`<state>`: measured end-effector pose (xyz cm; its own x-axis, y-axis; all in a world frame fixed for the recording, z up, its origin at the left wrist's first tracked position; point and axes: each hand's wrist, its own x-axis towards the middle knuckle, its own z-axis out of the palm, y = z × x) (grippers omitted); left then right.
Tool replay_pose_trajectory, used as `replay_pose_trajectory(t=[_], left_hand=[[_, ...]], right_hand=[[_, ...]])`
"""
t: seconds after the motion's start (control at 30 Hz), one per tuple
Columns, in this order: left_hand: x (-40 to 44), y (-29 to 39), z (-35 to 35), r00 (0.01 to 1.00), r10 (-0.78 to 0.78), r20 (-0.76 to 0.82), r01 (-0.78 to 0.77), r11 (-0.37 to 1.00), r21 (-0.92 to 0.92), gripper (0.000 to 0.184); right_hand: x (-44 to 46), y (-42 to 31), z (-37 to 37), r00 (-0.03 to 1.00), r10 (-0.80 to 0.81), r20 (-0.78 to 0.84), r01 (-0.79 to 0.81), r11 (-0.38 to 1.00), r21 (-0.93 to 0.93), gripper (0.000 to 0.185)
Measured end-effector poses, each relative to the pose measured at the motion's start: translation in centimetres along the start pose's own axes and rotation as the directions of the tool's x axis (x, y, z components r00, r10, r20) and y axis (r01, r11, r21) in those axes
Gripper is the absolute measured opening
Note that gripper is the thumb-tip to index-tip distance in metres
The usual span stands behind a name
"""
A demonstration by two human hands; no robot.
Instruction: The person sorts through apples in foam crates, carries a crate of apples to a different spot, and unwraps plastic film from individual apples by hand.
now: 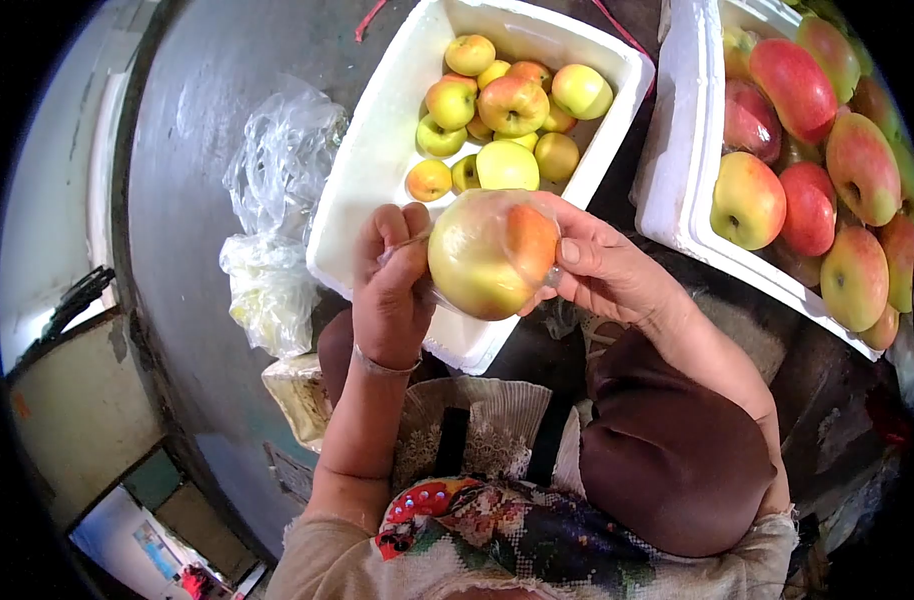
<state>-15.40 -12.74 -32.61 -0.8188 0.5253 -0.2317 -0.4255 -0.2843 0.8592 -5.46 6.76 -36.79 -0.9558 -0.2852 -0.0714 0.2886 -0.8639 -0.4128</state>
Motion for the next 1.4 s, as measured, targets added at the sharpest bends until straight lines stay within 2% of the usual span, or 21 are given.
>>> replay_pose_trajectory(t=[0.03, 0.13, 0.2, 0.3, 0.33, 0.4, 0.47, 0.5, 0.6, 0.7, 0.73, 0.83, 0.9, 0.93, 1.0, 1.03, 1.1, 1.23, 1.3, 1.37, 1.4], left_hand=[[0.1, -0.3, -0.4, 0.999, -0.034, 0.015, 0.034, 0.998, -0.053, 0.027], [0.2, -0.9, -0.3, 0.981, -0.164, -0.104, 0.139, 0.968, -0.209, 0.025], [0.2, -1.3, -0.7, 0.974, -0.192, -0.121, 0.160, 0.959, -0.236, 0.025], [0.4, -1.6, -0.9, 0.970, -0.205, -0.130, 0.163, 0.947, -0.275, 0.017], [0.6, -1.7, -0.6, 0.966, -0.201, -0.161, 0.157, 0.956, -0.250, 0.013], [0.7, -1.5, 0.6, 0.962, -0.196, -0.193, 0.151, 0.963, -0.223, 0.019], [0.7, -1.1, 1.9, 0.961, -0.139, -0.239, 0.128, 0.990, -0.061, 0.037], [0.6, -1.1, 1.2, 0.961, -0.140, -0.240, 0.129, 0.990, -0.062, 0.037], [0.2, -1.5, -1.2, 0.946, -0.317, 0.067, 0.319, 0.948, -0.016, 0.059], [-0.5, -2.1, 1.0, 0.966, -0.258, 0.024, 0.257, 0.966, 0.038, 0.071], [-0.5, -1.8, 0.3, 0.946, -0.293, 0.136, 0.291, 0.956, 0.036, 0.075], [-0.3, -1.9, 0.8, 0.942, -0.320, 0.100, 0.326, 0.944, -0.053, 0.070], [-0.1, -2.2, 1.3, 0.931, -0.356, 0.082, 0.365, 0.920, -0.142, 0.065], [0.0, -2.3, 1.2, 0.928, -0.364, 0.077, 0.372, 0.913, -0.165, 0.064], [0.2, -2.7, 0.6, 0.920, -0.381, 0.090, 0.391, 0.904, -0.171, 0.062], [0.2, -2.9, 0.3, 0.914, -0.391, 0.108, 0.404, 0.902, -0.153, 0.063], [0.2, -2.7, 1.0, 0.919, -0.381, 0.104, 0.394, 0.901, -0.182, 0.063], [0.2, -3.9, 0.7, 0.939, -0.340, 0.055, 0.344, 0.916, -0.205, 0.065], [0.3, -4.1, 0.7, 0.940, -0.341, 0.019, 0.340, 0.928, -0.152, 0.066], [0.3, -4.1, 0.6, 0.941, -0.338, -0.019, 0.335, 0.937, -0.100, 0.067], [0.2, -4.0, 0.6, 0.954, -0.298, 0.032, 0.300, 0.951, -0.076, 0.067]], right_hand=[[0.0, 0.2, -0.3, 1.000, -0.001, 0.000, 0.001, 1.000, 0.001, 0.064], [0.2, 0.4, -0.5, 1.000, -0.025, 0.016, 0.026, 0.999, -0.037, 0.063], [0.4, 0.0, -0.1, 0.996, -0.022, -0.090, 0.015, 0.997, -0.082, 0.066], [0.4, -0.3, 0.0, 0.996, -0.028, -0.087, 0.015, 0.989, -0.145, 0.063], [0.4, -0.4, 0.2, 0.996, -0.027, -0.087, 0.014, 0.989, -0.145, 0.063], [0.3, -0.4, 0.6, 0.982, -0.086, -0.169, 0.034, 0.957, -0.289, 0.062], [0.2, -0.3, 0.7, 0.978, -0.077, -0.191, 0.018, 0.956, -0.294, 0.061], [0.1, -0.3, 0.7, 0.974, -0.069, -0.214, 0.002, 0.954, -0.299, 0.060], [0.3, -0.6, 0.7, 0.968, -0.128, -0.216, 0.039, 0.926, -0.375, 0.058], [0.0, -1.4, 1.1, 0.967, -0.086, -0.241, -0.043, 0.873, -0.486, 0.058], [-0.2, -1.4, 0.9, 0.968, -0.081, -0.236, -0.046, 0.872, -0.488, 0.058], [-0.4, -1.2, 0.6, 0.964, -0.107, -0.242, -0.040, 0.845, -0.534, 0.056], [-0.6, -1.7, 1.1, 0.915, -0.148, -0.375, -0.111, 0.802, -0.587, 0.048], [-0.6, -1.8, 1.3, 0.916, -0.146, -0.374, -0.113, 0.800, -0.589, 0.048], [-0.6, -1.8, 1.6, 0.806, -0.547, -0.227, -0.010, 0.370, -0.929, 0.036], [-0.5, -2.1, 1.8, 0.806, -0.546, -0.227, -0.010, 0.370, -0.929, 0.036], [-0.3, -2.8, 2.2, 0.796, -0.571, 0.201, 0.162, -0.120, -0.980, 0.028], [0.1, -1.5, 2.0, 0.828, -0.545, 0.131, 0.083, -0.112, -0.990, 0.020], [0.1, -1.5, 1.8, 0.826, -0.538, 0.169, 0.111, -0.138, -0.984, 0.018], [0.1, -1.7, 1.9, 0.852, -0.498, 0.162, 0.169, -0.033, -0.985, 0.015], [0.0, -1.7, 1.9, 0.852, -0.497, 0.163, 0.170, -0.032, -0.985, 0.015]])
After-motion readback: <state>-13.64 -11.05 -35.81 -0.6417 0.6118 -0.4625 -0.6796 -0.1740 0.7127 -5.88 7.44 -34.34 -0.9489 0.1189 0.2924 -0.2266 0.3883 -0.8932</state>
